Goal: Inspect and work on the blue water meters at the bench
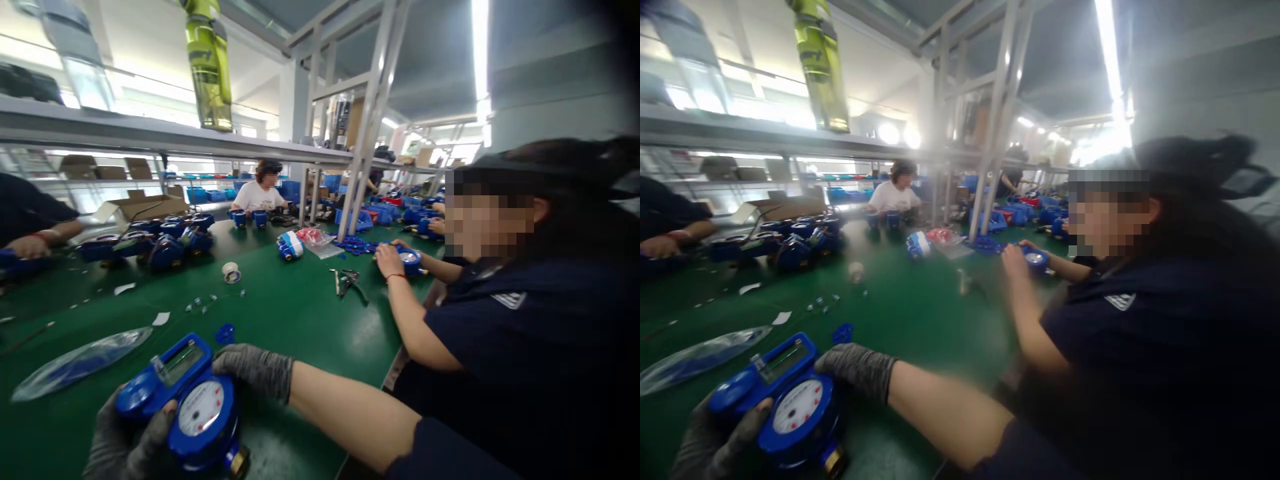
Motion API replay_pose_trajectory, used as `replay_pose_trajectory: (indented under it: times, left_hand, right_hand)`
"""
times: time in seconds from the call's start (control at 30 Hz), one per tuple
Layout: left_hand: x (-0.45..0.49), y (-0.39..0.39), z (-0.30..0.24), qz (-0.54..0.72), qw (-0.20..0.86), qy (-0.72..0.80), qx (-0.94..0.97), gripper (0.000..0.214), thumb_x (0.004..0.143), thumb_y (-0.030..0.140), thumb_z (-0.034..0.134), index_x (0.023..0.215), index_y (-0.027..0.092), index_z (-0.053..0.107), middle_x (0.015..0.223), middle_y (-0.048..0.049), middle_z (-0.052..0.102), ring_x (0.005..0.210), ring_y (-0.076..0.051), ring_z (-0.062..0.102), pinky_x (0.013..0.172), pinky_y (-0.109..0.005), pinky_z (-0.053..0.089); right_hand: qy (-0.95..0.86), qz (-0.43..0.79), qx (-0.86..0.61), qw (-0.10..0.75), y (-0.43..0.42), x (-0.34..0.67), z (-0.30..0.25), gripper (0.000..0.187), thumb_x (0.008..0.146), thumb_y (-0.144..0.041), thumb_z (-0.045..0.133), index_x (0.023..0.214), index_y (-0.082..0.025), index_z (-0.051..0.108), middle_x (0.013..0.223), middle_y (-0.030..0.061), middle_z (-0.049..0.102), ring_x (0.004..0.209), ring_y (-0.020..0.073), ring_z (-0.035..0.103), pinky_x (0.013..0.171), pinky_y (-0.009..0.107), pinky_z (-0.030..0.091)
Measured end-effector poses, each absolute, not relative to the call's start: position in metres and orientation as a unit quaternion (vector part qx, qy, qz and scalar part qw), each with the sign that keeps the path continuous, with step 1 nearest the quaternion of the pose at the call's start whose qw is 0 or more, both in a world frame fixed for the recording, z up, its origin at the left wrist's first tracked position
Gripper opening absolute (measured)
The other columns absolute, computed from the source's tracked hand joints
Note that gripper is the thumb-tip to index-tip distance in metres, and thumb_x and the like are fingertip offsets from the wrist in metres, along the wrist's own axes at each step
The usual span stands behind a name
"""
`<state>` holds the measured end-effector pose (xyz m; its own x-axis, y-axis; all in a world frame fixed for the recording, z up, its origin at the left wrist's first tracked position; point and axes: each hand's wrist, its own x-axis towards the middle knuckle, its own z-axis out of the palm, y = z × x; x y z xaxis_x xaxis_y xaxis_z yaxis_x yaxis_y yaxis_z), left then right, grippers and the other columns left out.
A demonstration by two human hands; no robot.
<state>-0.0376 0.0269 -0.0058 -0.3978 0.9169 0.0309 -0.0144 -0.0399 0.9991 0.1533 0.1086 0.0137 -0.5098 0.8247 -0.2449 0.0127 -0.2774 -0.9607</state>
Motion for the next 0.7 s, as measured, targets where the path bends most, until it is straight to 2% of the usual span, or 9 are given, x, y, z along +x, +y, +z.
replay_pose_trajectory:
  times: [0.07, 0.1, 0.17, 0.23, 0.27, 0.37, 0.5, 0.6, 0.7]
  left_hand:
    - [-0.039, 0.025, -0.003, 0.61, 0.371, 0.588, 0.38, 0.084, 0.057, 0.048, 0.085, 0.127, 0.029, 0.044, 0.123, -0.008, 0.054, 0.119, -0.041, 0.05, 0.103, -0.062, 0.038]
    - [-0.04, 0.025, 0.0, 0.61, 0.367, 0.591, 0.379, 0.083, 0.057, 0.049, 0.085, 0.127, 0.029, 0.044, 0.125, -0.0088, 0.054, 0.12, -0.041, 0.049, 0.102, -0.062, 0.039]
    - [-0.04, 0.025, 0.006, 0.603, 0.376, 0.585, 0.391, 0.083, 0.059, 0.05, 0.084, 0.129, 0.029, 0.045, 0.126, -0.0094, 0.055, 0.12, -0.041, 0.049, 0.102, -0.061, 0.039]
    - [-0.041, 0.024, 0.013, 0.589, 0.409, 0.568, 0.405, 0.083, 0.061, 0.049, 0.083, 0.132, 0.031, 0.044, 0.128, -0.009, 0.056, 0.12, -0.039, 0.051, 0.102, -0.059, 0.041]
    - [-0.043, 0.023, 0.017, 0.581, 0.43, 0.557, 0.409, 0.085, 0.062, 0.048, 0.083, 0.134, 0.032, 0.042, 0.13, -0.0088, 0.056, 0.121, -0.039, 0.051, 0.102, -0.057, 0.042]
    - [-0.052, 0.02, 0.027, 0.554, 0.5, 0.534, 0.397, 0.094, 0.058, 0.044, 0.087, 0.137, 0.029, 0.04, 0.128, -0.0097, 0.059, 0.121, -0.038, 0.052, 0.097, -0.049, 0.05]
    - [-0.065, 0.022, 0.03, 0.529, 0.563, 0.512, 0.376, 0.1, 0.053, 0.035, 0.091, 0.137, 0.025, 0.038, 0.123, -0.0096, 0.064, 0.116, -0.036, 0.057, 0.092, -0.043, 0.055]
    - [-0.071, 0.027, 0.018, 0.525, 0.542, 0.532, 0.385, 0.097, 0.051, 0.034, 0.092, 0.132, 0.023, 0.04, 0.122, -0.0106, 0.064, 0.117, -0.036, 0.056, 0.09, -0.043, 0.056]
    - [-0.069, 0.031, 0.002, 0.543, 0.472, 0.556, 0.416, 0.092, 0.051, 0.041, 0.091, 0.128, 0.024, 0.044, 0.121, -0.0105, 0.063, 0.113, -0.038, 0.058, 0.091, -0.048, 0.055]
  right_hand:
    - [-0.548, 0.705, -0.363, 0.266, 0.122, 0.166, 0.009, 0.034, 0.073, -0.038, 0.065, 0.098, -0.014, 0.063, 0.085, 0.0044, 0.064, 0.073, 0.0146, 0.06, 0.07, 0.028, 0.049]
    - [-0.582, 0.658, -0.384, 0.283, 0.132, 0.172, 0.005, 0.038, 0.077, -0.041, 0.062, 0.104, -0.015, 0.062, 0.091, 0.006, 0.065, 0.078, 0.0163, 0.062, 0.074, 0.03, 0.05]
    - [-0.659, 0.459, -0.484, 0.348, 0.155, 0.185, -0.006, 0.033, 0.082, -0.034, 0.056, 0.11, -0.016, 0.06, 0.104, 0.0074, 0.066, 0.092, 0.0159, 0.061, 0.084, 0.03, 0.048]
    - [-0.701, 0.297, -0.551, 0.342, 0.175, 0.193, -0.017, 0.028, 0.083, -0.023, 0.051, 0.109, -0.016, 0.06, 0.108, 0.0071, 0.066, 0.096, 0.0145, 0.06, 0.088, 0.028, 0.046]
    - [-0.714, 0.257, -0.567, 0.321, 0.183, 0.195, -0.021, 0.027, 0.082, -0.019, 0.051, 0.107, -0.016, 0.061, 0.107, 0.0068, 0.066, 0.096, 0.0144, 0.061, 0.088, 0.027, 0.046]
    - [-0.732, 0.229, -0.58, 0.275, 0.196, 0.193, -0.03, 0.026, 0.077, -0.017, 0.055, 0.1, -0.018, 0.065, 0.099, 0.0055, 0.068, 0.089, 0.0155, 0.062, 0.084, 0.027, 0.046]
    - [-0.751, 0.192, -0.585, 0.238, 0.201, 0.182, -0.031, 0.024, 0.077, -0.023, 0.056, 0.097, -0.021, 0.068, 0.099, 0.0048, 0.068, 0.09, 0.017, 0.061, 0.082, 0.028, 0.045]
    - [-0.764, 0.169, -0.585, 0.212, 0.204, 0.175, -0.03, 0.022, 0.077, -0.029, 0.058, 0.096, -0.023, 0.068, 0.099, 0.0037, 0.067, 0.091, 0.0173, 0.06, 0.08, 0.028, 0.044]
    - [-0.773, 0.148, -0.587, 0.191, 0.208, 0.169, -0.03, 0.021, 0.078, -0.031, 0.057, 0.094, -0.024, 0.068, 0.099, 0.0034, 0.067, 0.09, 0.0174, 0.06, 0.078, 0.028, 0.044]
